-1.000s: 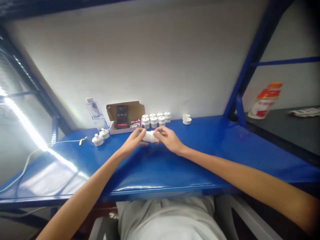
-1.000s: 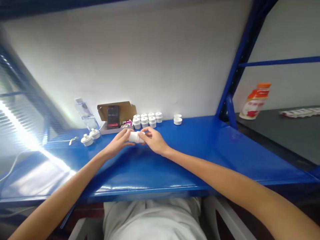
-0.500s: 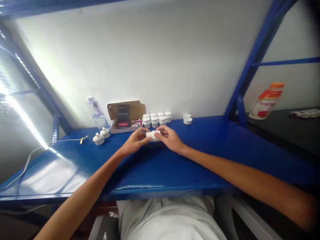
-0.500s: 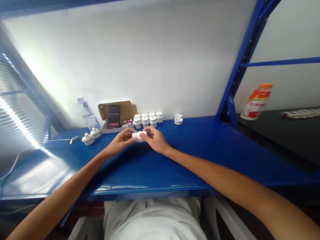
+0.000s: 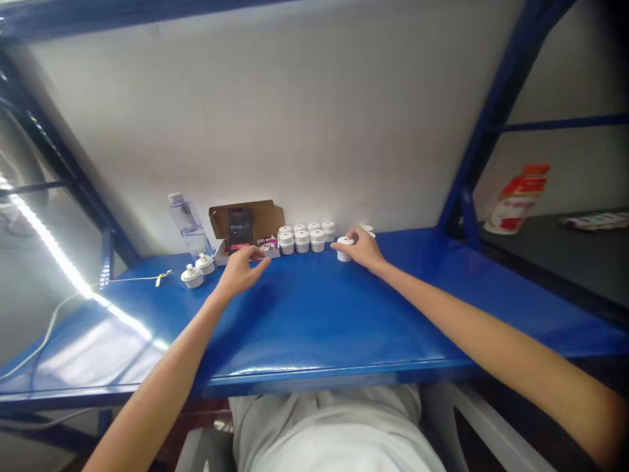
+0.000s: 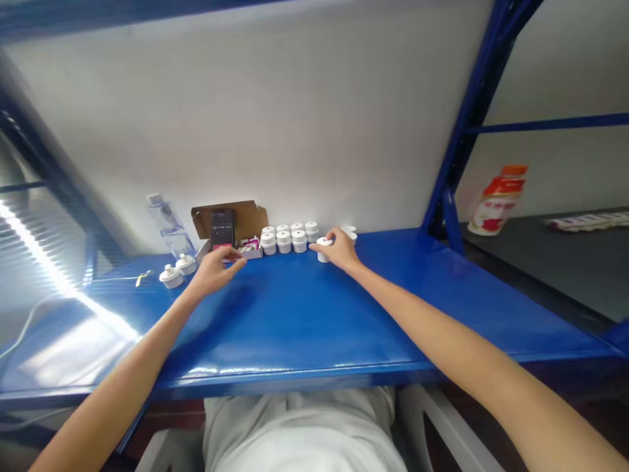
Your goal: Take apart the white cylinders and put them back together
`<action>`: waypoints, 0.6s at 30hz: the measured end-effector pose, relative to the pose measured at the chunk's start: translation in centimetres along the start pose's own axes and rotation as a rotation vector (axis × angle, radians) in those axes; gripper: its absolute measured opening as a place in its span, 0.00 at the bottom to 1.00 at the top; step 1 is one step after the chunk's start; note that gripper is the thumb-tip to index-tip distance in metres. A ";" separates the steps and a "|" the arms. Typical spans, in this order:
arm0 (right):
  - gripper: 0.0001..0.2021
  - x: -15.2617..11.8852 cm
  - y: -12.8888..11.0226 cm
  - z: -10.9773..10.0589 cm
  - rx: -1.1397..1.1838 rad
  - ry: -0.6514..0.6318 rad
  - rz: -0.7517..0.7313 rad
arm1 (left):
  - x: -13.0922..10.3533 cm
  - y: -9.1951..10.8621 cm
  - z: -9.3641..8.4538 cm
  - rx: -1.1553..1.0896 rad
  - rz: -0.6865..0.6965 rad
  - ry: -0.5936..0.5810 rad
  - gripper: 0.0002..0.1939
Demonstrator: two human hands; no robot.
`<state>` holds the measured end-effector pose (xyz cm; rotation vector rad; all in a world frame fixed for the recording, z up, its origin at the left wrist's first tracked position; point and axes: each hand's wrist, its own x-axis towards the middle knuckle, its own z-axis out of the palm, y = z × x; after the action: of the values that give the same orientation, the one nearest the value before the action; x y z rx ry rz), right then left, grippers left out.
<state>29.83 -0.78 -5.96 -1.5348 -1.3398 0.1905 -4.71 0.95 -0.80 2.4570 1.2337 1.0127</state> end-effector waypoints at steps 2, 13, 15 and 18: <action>0.23 0.2 0.3 0.1 -0.063 0.013 -0.069 | 0.3 -0.7 -1.1 0.071 -0.063 0.046 0.16; 0.10 -0.3 1.0 1.1 -0.128 -0.117 -0.187 | -0.1 -6.7 -8.7 0.582 -0.534 0.020 0.25; 0.13 -0.4 0.9 1.1 -0.144 -0.140 -0.145 | -0.3 -7.7 -9.3 0.576 -0.602 -0.056 0.26; 0.20 -0.7 0.8 1.1 -0.170 -0.197 -0.126 | -0.4 -8.7 -9.6 0.552 -0.611 -0.100 0.25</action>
<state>29.35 -0.55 -7.37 -1.5977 -1.6394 0.1547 -16.63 5.00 2.08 2.1549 2.2620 0.4114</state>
